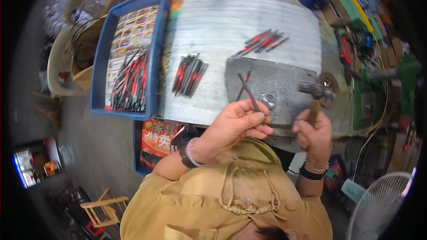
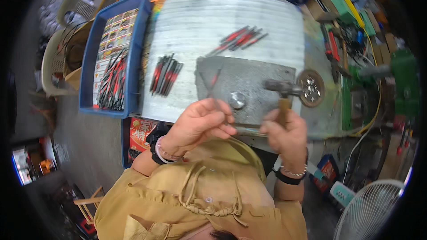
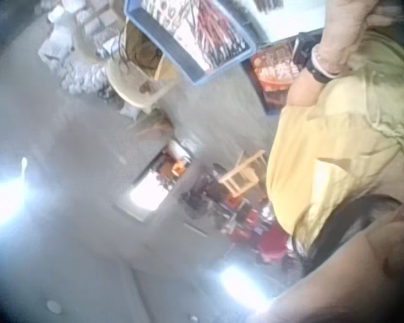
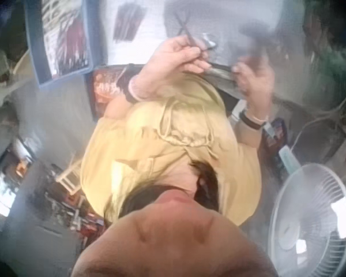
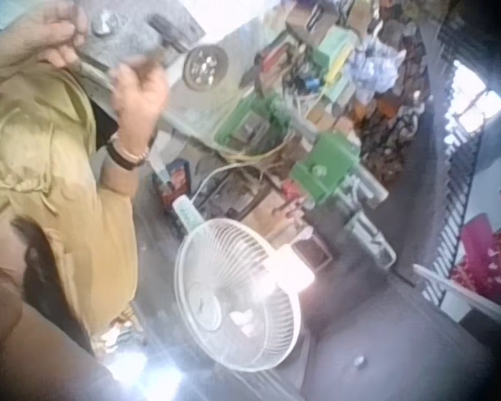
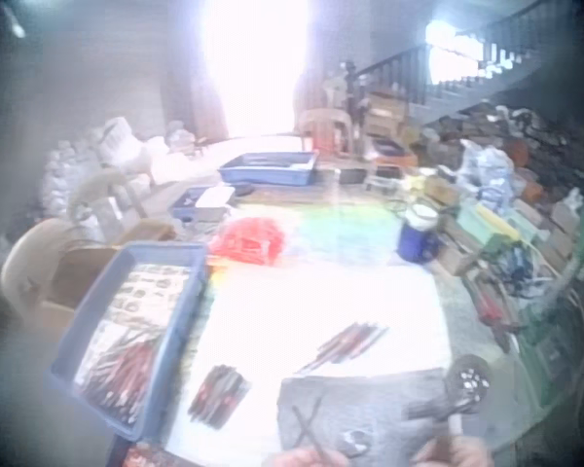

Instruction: The person repeatedly picks up small metal pins with red markings, places them on a metal anvil, and strikes them with a hammer. They occasionally inspect the pins and place them into a blue bin. The person continues this repetitive process throughout the clip.

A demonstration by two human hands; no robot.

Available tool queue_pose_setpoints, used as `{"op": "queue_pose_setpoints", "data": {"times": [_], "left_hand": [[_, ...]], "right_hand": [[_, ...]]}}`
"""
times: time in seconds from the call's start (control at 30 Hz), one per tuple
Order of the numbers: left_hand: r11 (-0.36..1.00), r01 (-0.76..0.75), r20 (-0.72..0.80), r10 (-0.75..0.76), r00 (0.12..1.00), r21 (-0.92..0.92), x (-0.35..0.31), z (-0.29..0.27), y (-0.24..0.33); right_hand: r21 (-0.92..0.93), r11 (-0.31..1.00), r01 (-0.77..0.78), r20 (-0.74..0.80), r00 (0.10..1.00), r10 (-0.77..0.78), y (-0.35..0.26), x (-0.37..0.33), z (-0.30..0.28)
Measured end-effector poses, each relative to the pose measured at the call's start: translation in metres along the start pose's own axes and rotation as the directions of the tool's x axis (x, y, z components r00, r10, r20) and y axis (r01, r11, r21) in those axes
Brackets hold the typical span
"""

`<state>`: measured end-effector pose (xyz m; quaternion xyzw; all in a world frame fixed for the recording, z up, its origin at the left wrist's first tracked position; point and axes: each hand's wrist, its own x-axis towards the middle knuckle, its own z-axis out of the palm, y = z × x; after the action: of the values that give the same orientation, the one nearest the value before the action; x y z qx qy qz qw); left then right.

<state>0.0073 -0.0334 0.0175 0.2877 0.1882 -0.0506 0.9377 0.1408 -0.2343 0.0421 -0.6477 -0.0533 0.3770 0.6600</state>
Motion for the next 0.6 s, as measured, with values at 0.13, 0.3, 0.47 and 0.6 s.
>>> {"op": "queue_pose_setpoints", "data": {"times": [0.13,0.3,0.47,0.6], "left_hand": [[0.999,-0.019,0.045,0.021,0.999,-0.043,0.000,-0.003,-0.004],[0.986,-0.055,0.127,0.075,0.989,-0.156,-0.003,-0.010,-0.006],[0.987,-0.068,0.108,0.084,0.991,-0.143,0.001,-0.011,-0.011],[0.995,-0.065,0.040,0.068,0.997,-0.081,0.003,-0.007,-0.014]], "right_hand": [[0.023,0.999,0.045,0.259,0.965,-0.050,0.004,-0.012,0.028],[0.065,0.982,0.179,0.282,0.940,-0.190,0.013,-0.009,0.045],[0.016,0.984,0.178,0.272,0.946,-0.176,0.016,-0.011,0.047],[-0.025,0.974,0.223,0.252,0.945,-0.210,0.017,-0.010,0.047]]}}
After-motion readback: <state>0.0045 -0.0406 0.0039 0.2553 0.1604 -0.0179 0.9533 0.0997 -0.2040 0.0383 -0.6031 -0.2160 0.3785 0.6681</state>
